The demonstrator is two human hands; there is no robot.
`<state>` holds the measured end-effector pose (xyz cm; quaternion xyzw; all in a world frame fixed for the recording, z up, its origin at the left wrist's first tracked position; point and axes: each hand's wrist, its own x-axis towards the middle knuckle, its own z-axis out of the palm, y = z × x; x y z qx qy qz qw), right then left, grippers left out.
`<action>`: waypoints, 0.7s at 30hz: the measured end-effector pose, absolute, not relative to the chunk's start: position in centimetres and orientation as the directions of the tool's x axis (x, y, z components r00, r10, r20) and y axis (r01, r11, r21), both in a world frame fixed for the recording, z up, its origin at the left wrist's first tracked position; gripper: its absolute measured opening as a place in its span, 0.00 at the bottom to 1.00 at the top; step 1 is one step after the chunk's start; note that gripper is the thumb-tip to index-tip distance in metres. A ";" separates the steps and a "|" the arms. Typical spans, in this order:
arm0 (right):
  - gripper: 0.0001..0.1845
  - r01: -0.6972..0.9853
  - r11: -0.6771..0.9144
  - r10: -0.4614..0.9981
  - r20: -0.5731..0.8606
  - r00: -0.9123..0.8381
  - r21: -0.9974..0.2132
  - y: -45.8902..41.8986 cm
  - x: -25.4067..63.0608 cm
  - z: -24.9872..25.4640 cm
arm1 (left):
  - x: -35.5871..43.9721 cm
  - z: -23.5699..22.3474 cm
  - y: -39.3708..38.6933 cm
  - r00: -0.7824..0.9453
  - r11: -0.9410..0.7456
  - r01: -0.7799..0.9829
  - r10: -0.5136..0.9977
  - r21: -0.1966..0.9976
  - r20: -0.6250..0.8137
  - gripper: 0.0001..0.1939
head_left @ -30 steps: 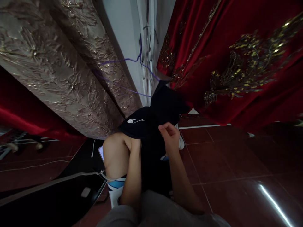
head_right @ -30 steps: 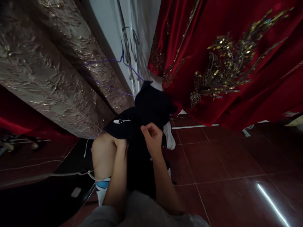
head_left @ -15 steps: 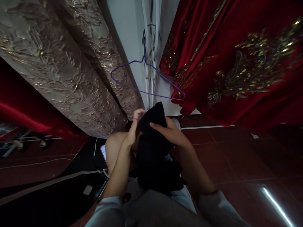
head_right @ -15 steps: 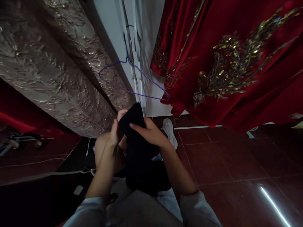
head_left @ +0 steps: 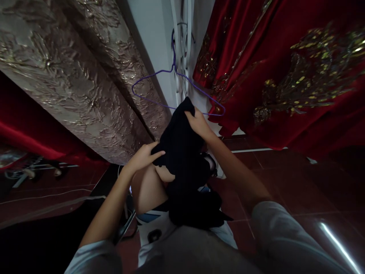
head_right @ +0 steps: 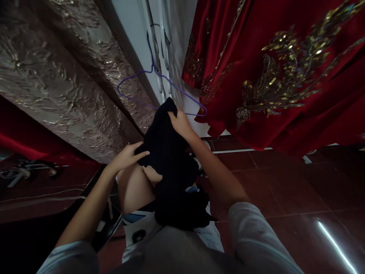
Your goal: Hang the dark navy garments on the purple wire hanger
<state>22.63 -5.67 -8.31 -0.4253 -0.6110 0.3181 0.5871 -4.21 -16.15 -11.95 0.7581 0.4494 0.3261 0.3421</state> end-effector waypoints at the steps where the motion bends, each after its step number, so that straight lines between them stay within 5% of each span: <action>1: 0.06 0.166 0.432 0.893 0.447 0.060 -0.886 -5.7 23.4 -8.8 | -4.9 -12.1 -16.1 0.396 -0.349 0.463 0.904 0.815 0.162 0.11; 5: 0.16 0.273 0.472 0.859 0.507 0.071 -0.838 -6.9 27.7 -8.1 | -7.5 -11.7 -14.8 0.355 -0.301 0.575 0.930 0.761 0.099 0.09; 12: 0.23 0.404 0.463 0.832 0.543 0.108 -0.789 -7.9 30.6 -5.2 | -8.1 -4.7 -9.8 0.212 -0.483 0.694 0.846 0.534 0.489 0.12; 16: 0.22 0.394 0.458 0.835 0.538 0.119 -0.797 -8.2 30.5 -5.5 | -6.2 -2.1 -9.0 0.158 -0.529 0.608 0.811 0.592 0.563 0.15; 21: 0.12 0.263 0.477 0.870 0.494 -0.003 -0.839 -8.9 29.5 -7.1 | -3.4 -0.2 -8.9 0.239 -0.716 0.418 0.680 0.558 0.693 0.05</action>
